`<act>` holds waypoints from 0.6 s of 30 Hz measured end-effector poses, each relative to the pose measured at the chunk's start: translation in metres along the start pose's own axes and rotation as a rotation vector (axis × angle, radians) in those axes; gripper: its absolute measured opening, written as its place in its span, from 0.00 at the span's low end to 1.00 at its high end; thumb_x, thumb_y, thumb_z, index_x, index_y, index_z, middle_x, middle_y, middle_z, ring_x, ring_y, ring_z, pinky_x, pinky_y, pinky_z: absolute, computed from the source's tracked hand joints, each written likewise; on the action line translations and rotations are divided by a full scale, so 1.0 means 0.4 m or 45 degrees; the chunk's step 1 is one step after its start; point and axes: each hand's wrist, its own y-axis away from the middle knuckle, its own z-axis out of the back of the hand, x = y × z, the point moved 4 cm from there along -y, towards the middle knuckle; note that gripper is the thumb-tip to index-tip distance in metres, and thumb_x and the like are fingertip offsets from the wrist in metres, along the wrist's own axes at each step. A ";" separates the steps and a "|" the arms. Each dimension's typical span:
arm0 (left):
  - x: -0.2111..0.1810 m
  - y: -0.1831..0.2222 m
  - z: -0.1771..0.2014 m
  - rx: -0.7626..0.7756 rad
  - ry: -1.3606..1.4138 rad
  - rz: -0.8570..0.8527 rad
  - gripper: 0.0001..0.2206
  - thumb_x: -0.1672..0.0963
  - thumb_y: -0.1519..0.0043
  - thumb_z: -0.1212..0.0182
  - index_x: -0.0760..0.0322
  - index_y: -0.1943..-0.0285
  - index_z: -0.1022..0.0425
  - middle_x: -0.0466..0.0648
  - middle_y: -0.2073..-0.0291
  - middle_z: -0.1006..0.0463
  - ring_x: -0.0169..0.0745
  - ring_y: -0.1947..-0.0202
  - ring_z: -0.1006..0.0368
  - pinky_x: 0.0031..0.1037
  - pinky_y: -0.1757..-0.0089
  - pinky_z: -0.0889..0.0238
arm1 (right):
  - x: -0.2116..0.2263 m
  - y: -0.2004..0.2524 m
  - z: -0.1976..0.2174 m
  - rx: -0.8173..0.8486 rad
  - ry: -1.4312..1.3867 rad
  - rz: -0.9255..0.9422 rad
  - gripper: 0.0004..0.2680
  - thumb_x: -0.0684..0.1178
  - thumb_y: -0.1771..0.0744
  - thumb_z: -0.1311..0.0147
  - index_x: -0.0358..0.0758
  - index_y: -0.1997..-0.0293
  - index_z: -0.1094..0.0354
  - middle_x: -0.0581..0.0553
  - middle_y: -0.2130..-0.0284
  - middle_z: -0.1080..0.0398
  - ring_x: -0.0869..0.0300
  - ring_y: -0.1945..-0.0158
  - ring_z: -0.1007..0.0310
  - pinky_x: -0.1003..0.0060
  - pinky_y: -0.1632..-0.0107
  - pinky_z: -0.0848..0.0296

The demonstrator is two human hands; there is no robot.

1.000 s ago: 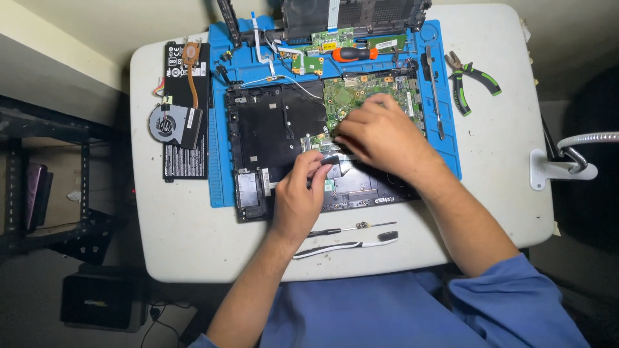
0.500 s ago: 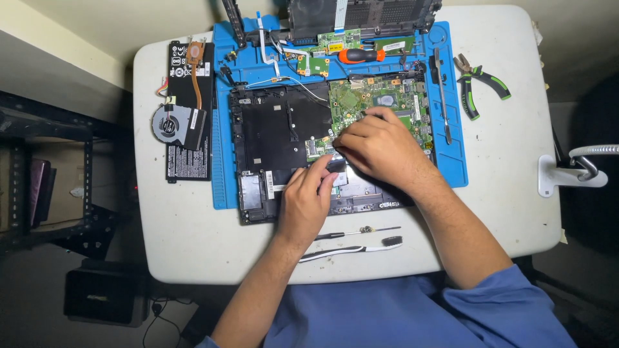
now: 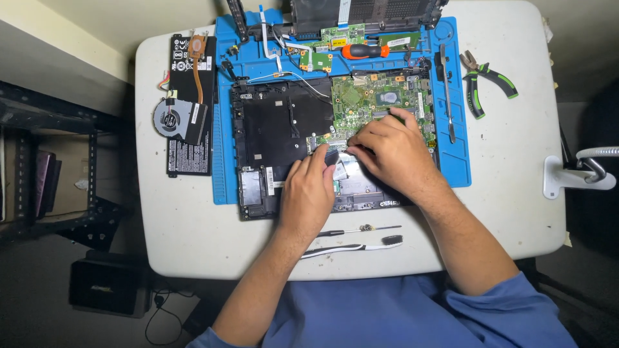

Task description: Routing internal cables and connecting ribbon cables to the motherboard during a laptop repair.

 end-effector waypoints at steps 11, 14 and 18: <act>-0.031 0.010 -0.001 -0.018 -0.150 -0.056 0.14 0.60 0.31 0.47 0.74 0.38 0.28 0.57 0.68 0.26 0.54 0.66 0.28 0.37 0.62 0.31 | 0.016 -0.005 0.015 0.025 -0.004 -0.048 0.02 0.48 0.35 0.35 0.47 0.62 0.21 0.52 0.66 0.22 0.59 0.56 0.25 0.42 0.31 0.46; -0.031 0.015 0.015 -0.050 -0.098 -0.070 0.14 0.59 0.30 0.47 0.73 0.38 0.28 0.57 0.69 0.26 0.54 0.67 0.29 0.37 0.63 0.31 | 0.026 -0.009 0.023 0.049 -0.013 -0.053 0.02 0.47 0.34 0.36 0.47 0.62 0.20 0.51 0.66 0.21 0.58 0.56 0.24 0.41 0.30 0.46; -0.005 0.031 0.000 -0.110 -0.033 -0.075 0.13 0.59 0.30 0.46 0.71 0.39 0.27 0.55 0.68 0.26 0.51 0.67 0.28 0.35 0.62 0.31 | 0.027 -0.010 0.023 0.066 -0.021 -0.059 0.02 0.47 0.34 0.37 0.46 0.60 0.20 0.50 0.65 0.21 0.57 0.55 0.24 0.37 0.30 0.48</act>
